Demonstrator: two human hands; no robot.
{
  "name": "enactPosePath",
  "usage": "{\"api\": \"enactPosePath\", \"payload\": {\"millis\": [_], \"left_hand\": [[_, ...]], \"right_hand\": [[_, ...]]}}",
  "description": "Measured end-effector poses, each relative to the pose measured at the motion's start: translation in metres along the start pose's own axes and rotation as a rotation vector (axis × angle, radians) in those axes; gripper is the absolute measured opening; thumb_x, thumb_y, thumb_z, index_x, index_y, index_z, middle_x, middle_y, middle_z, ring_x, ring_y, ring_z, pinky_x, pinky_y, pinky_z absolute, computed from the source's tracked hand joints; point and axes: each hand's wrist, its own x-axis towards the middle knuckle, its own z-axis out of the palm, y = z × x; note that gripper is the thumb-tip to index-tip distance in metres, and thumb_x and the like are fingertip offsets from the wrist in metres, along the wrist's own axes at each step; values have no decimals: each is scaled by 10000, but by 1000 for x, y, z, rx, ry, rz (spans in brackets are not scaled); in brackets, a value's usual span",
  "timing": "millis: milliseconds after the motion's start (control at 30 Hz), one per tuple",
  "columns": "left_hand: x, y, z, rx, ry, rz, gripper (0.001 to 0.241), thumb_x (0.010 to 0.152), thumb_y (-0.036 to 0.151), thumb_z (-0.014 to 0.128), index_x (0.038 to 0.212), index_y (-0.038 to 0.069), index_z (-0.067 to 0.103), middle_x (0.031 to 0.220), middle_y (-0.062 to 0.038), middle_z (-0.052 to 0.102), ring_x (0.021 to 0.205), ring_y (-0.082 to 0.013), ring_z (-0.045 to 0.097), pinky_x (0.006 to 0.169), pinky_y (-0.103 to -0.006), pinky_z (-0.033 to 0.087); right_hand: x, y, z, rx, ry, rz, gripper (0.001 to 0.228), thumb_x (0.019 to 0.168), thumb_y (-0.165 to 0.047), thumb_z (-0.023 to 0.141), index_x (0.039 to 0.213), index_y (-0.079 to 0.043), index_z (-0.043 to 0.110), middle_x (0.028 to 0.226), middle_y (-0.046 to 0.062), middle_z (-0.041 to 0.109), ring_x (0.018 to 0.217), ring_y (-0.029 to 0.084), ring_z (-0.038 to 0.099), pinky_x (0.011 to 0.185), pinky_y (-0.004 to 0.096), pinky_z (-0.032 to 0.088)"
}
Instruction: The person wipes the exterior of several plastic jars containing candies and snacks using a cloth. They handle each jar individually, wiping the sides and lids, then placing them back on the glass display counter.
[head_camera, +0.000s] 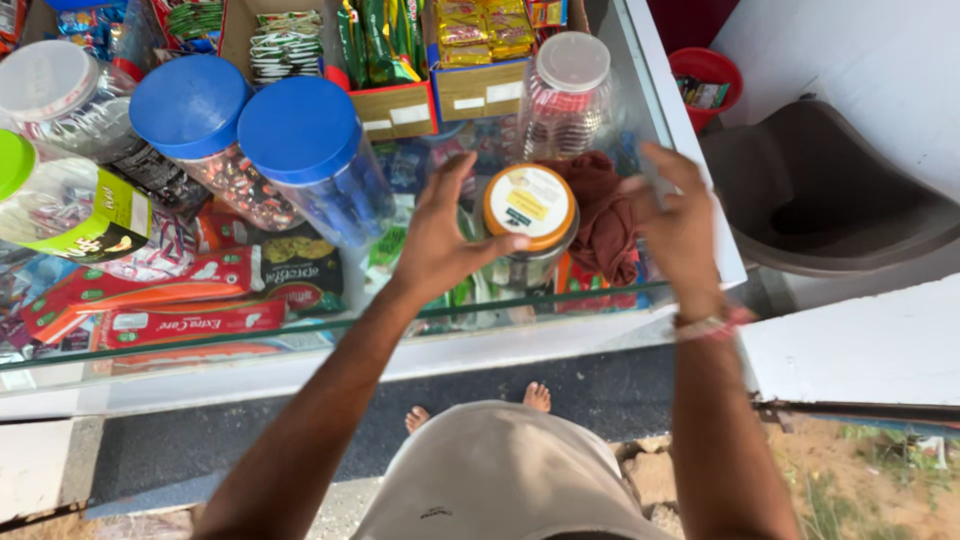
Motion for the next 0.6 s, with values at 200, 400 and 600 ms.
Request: {"api": "enactPosePath", "payload": {"millis": [200,400,600], "left_hand": [[2,-1,38,-189,-35,-72,1226,606,516,973,1508,-44,360,1458,-257,500,1377,-376,497,1158,-450,392],[-2,-13,35,-323,32,-30,980,688,405,977,1472,49,507,1409,-151,602,1348,-279,592,1183,-398,455],[1,-50,41,-215,153,45,982,640,304,986,1441,28,489,1368,-162,564,1272,-317,554,1113,-419,450]], "right_hand": [[3,74,36,-535,-264,-110,838,670,-144,869,1455,-165,579,1146,256,653,1071,467,616,929,503,515],[23,-29,6,-585,-187,-174,714,772,-143,843,1426,-153,558,1180,219,659,1043,429,654,889,489,541],[15,-80,57,-653,-364,-601,484,780,-237,840,1233,-184,680,1130,121,653,1130,352,613,957,519,469]]}}
